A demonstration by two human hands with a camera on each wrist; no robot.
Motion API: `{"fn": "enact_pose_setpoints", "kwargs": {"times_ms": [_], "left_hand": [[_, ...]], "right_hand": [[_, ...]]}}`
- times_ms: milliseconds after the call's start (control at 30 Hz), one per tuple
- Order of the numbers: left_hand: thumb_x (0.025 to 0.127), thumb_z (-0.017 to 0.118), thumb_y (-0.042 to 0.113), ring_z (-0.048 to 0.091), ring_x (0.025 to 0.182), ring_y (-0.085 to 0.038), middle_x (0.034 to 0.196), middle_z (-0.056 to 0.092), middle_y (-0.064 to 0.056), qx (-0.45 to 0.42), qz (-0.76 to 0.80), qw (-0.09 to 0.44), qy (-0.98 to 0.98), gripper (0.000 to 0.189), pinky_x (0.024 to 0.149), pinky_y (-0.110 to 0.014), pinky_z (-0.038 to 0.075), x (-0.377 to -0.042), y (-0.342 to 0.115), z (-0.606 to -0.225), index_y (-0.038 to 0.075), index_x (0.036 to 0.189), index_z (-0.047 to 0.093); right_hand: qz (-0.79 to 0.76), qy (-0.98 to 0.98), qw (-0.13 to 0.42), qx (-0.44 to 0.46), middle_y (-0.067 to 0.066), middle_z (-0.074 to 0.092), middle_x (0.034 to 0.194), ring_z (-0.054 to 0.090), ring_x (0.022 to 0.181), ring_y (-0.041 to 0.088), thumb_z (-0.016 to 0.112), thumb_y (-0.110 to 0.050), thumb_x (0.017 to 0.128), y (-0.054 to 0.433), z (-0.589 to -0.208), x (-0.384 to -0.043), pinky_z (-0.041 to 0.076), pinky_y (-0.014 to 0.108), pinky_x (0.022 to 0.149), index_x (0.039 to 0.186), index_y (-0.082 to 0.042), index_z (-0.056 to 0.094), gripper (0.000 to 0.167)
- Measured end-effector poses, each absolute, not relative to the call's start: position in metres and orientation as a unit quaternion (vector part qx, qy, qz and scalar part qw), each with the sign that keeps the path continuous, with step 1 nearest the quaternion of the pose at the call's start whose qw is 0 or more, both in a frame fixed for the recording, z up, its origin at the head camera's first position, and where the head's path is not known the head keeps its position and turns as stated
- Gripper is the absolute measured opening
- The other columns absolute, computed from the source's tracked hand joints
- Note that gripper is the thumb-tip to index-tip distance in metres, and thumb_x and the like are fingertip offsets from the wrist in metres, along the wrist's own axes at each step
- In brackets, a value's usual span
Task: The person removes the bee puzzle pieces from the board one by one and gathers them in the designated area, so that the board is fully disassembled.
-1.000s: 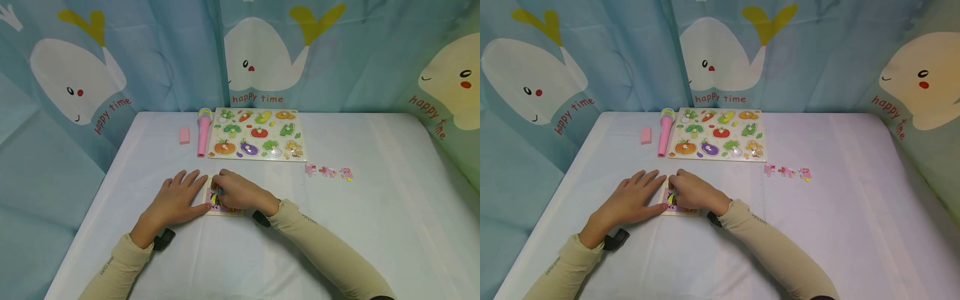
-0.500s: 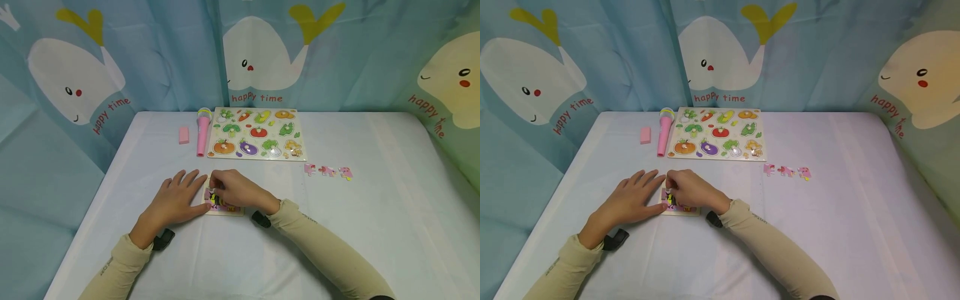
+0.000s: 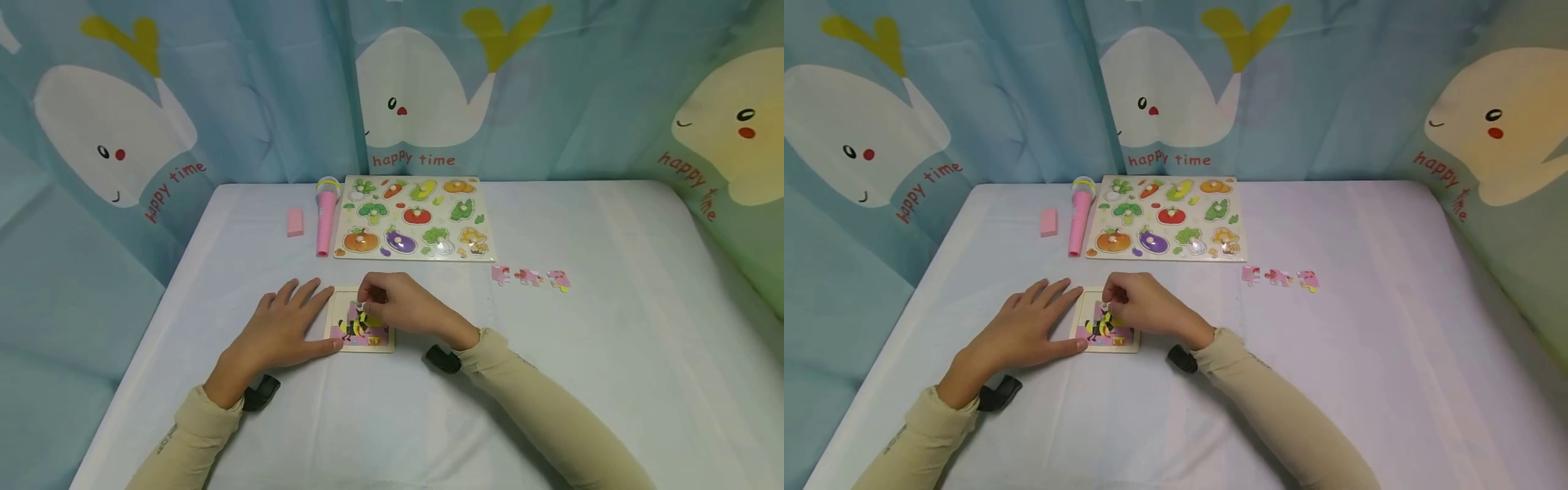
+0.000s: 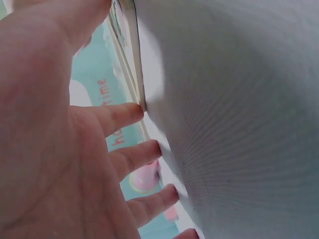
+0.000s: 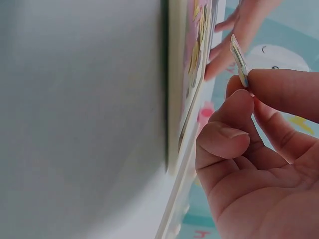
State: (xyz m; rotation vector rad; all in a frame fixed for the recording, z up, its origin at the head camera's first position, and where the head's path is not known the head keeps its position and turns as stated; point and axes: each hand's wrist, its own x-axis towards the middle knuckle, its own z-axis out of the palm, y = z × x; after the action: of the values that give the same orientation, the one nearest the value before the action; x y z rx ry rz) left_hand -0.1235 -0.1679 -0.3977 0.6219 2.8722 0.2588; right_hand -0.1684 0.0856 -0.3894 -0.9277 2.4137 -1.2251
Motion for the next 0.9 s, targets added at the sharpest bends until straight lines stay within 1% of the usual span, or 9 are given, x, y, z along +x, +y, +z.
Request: {"fn": "enact_pose_setpoints", "kwargs": {"times_ms": [233,400,633,900], "left_hand": [[0.093,0.07,0.068,0.029,0.153,-0.05,0.17,0.034,-0.019,0.207,0.082,0.105,0.969,0.097,0.114,-0.073,0.032,-0.124,-0.168,-0.399,0.012,0.166,0.041],[0.092,0.071,0.069,0.028,0.153,-0.05,0.17,0.034,-0.018,0.205,0.075,0.102,0.97,0.098,0.114,-0.073,0.032,-0.124,-0.168,-0.4,0.013,0.166,0.041],[0.092,0.071,0.068,0.027,0.153,-0.051,0.171,0.033,-0.019,0.204,0.075,0.109,0.97,0.098,0.114,-0.074,0.031,-0.123,-0.167,-0.401,0.012,0.167,0.039],[0.093,0.071,0.067,0.026,0.154,-0.052,0.171,0.031,-0.019,0.205,0.083,0.112,0.969,0.099,0.114,-0.074,0.029,-0.124,-0.167,-0.401,0.011,0.167,0.038]], "right_hand": [[-0.437,0.842,0.127,-0.292,-0.001,0.066,0.089,0.06,0.081,0.015,0.067,0.0,0.1,0.105,-0.391,-0.164,0.052,0.03,0.074,0.099,-0.007,0.069,0.007],[-0.439,0.848,0.116,-0.273,-0.001,0.066,0.09,0.06,0.084,0.018,0.068,0.0,0.1,0.118,-0.388,-0.162,0.052,0.032,0.075,0.1,-0.006,0.07,0.006],[-0.434,0.859,0.099,-0.252,0.0,0.066,0.088,0.06,0.083,0.02,0.068,-0.001,0.1,0.138,-0.384,-0.16,0.052,0.033,0.074,0.1,-0.006,0.07,0.006],[-0.434,0.871,0.081,-0.214,0.003,0.067,0.093,0.06,0.087,0.022,0.068,-0.001,0.101,0.166,-0.382,-0.16,0.052,0.032,0.077,0.101,-0.006,0.071,0.005]]}}
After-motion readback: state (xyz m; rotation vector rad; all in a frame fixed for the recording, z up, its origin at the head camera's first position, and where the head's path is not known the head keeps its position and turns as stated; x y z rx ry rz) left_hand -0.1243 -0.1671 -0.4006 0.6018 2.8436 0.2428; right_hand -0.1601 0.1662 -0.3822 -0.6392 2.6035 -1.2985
